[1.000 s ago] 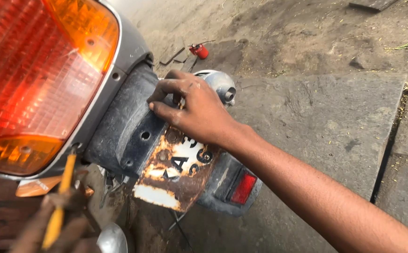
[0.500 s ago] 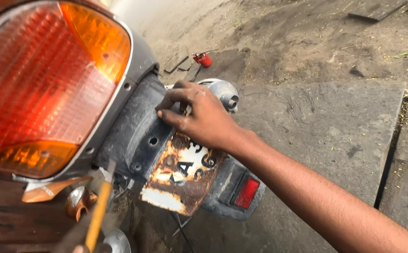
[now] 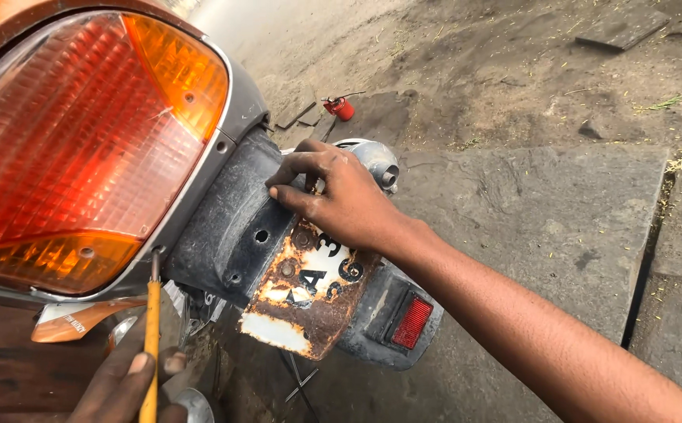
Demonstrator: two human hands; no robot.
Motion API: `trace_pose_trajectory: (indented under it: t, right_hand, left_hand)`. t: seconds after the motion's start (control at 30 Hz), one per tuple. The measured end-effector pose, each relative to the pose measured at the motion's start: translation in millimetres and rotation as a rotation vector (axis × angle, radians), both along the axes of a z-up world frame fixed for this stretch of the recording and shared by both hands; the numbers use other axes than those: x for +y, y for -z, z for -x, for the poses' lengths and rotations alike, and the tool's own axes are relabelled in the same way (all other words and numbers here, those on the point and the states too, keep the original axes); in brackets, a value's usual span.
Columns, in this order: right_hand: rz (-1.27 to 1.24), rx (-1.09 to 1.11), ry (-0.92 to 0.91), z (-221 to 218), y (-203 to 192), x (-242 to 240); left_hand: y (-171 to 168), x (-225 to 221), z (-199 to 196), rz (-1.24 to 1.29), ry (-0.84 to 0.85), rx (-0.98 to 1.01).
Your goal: The person uses a screwdriver to unscrew the fasteners holding the tail light assembly on the rear of an orange scooter, working around the rusty license plate bracket. They reposition around the light to reach different screws and continue loosening the mounting screws.
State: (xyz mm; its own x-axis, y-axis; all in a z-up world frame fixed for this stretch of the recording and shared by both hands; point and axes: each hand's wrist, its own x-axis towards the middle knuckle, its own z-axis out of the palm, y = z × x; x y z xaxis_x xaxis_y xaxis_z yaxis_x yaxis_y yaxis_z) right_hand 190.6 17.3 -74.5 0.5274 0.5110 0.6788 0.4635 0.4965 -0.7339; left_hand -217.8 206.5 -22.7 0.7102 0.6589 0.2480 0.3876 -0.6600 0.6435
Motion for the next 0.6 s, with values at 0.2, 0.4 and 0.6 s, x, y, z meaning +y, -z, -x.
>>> trace_pose_trajectory:
  t: [0.2, 0.4, 0.6]
  right_hand:
    - [0.008, -0.002, -0.005, -1.1, 1.7, 3.6]
    - [0.119, 0.037, -0.042, -1.5, -6.2, -2.6]
    - [0.023, 0.005, -0.028, -3.5, -2.4, -4.0]
  left_hand:
    - [-29.7, -114.1, -100.8, -0.2, 0.513, -0.2]
    - [-12.3, -132.8, -125.8, 0.664, 0.089, -0.527]
    - [-25.0, -161.4, -163.8, 0.952, -0.043, -1.038]
